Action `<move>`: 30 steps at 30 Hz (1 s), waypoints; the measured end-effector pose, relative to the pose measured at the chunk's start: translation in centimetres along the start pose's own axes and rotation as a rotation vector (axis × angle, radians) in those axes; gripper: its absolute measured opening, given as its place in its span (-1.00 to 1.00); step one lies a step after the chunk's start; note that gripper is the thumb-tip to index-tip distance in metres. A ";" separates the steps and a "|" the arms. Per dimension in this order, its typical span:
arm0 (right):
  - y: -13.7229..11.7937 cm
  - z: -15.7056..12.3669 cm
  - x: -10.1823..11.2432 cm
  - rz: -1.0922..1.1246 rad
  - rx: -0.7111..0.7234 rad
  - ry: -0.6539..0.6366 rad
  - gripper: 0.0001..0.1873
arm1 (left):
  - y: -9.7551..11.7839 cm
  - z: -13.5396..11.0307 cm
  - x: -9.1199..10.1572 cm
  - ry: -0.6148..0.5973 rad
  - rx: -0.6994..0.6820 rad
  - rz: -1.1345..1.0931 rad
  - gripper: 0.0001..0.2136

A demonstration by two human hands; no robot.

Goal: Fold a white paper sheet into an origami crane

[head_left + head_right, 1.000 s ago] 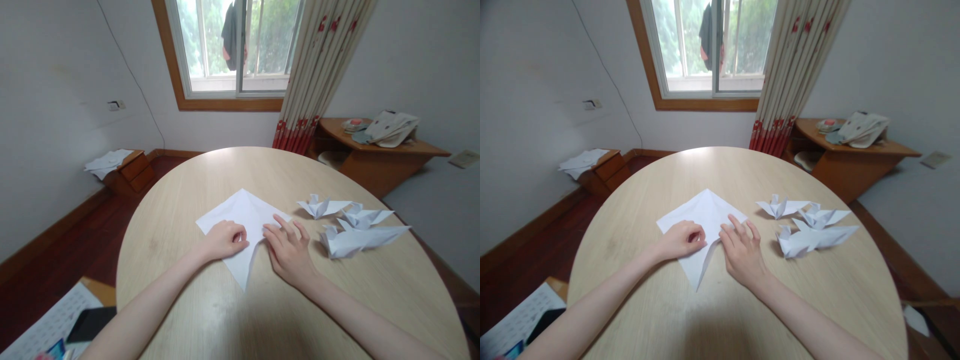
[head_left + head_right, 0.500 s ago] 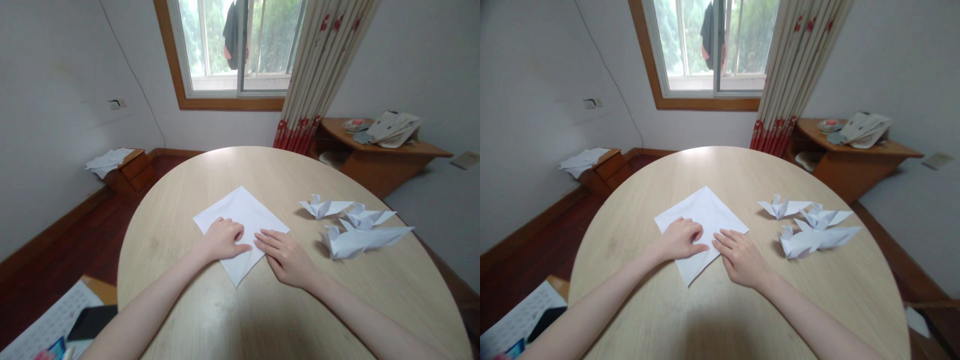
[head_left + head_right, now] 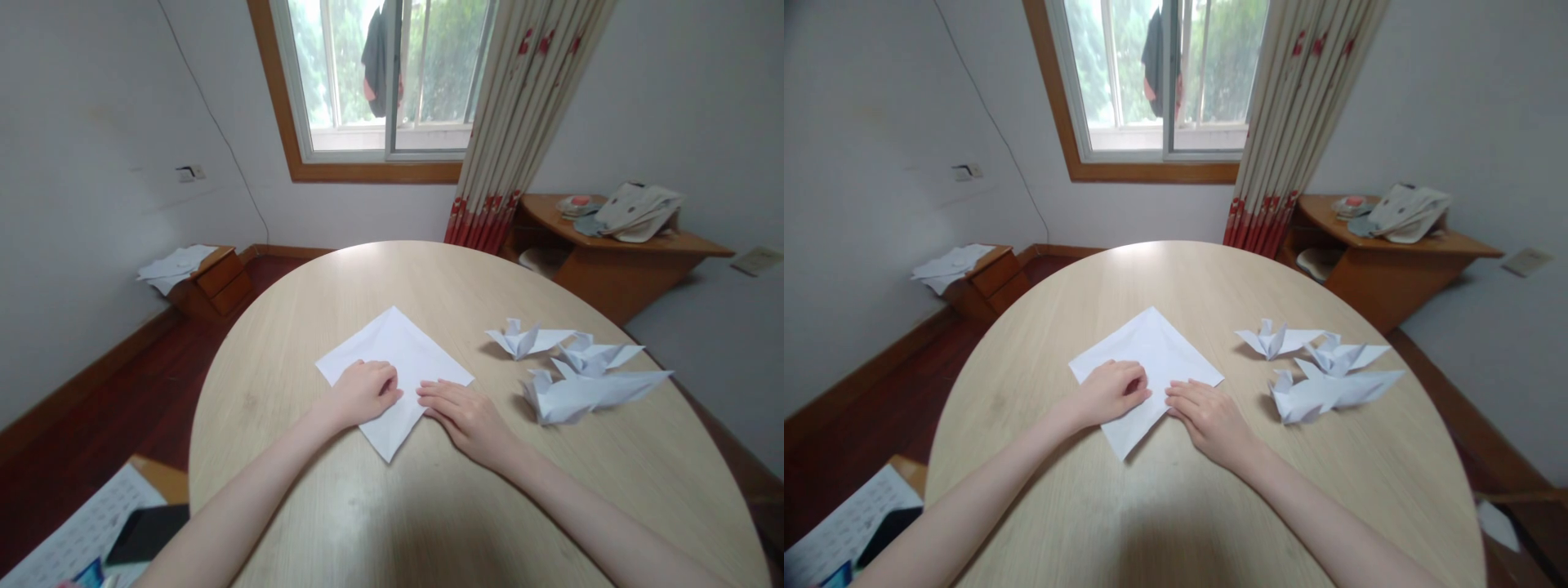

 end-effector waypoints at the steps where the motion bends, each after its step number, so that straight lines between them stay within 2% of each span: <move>1: 0.0 0.0 0.1 0.009 -0.017 0.008 -0.75 | 0.1 0.0 0.0 -0.003 0.002 -0.015 -0.84; 6: -0.1 0.3 0.4 0.040 -0.098 0.013 -0.76 | 0.5 -0.2 0.2 -0.057 0.020 -0.056 -0.79; 13: -0.1 0.7 0.6 0.051 -0.185 -0.050 -0.71 | 1.1 -0.5 0.5 -0.150 0.064 -0.090 -0.80; 21: 0.7 0.3 0.0 0.037 -0.230 -0.061 -0.68 | 1.9 -0.9 0.7 -0.322 0.050 -0.329 -0.93; 30: 1.0 0.2 0.1 0.021 -0.277 -0.058 -0.68 | 1.7 -1.2 0.7 -0.421 0.020 -0.454 -0.73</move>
Point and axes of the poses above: each hand's wrist, its own z-axis towards the middle knuckle, its own x-axis out of the back of the hand, y = z × x, the point moved 3 cm from there along z, towards the middle knuckle, and after that the axes turned 8 degrees about -z, right-handed, at the moved point
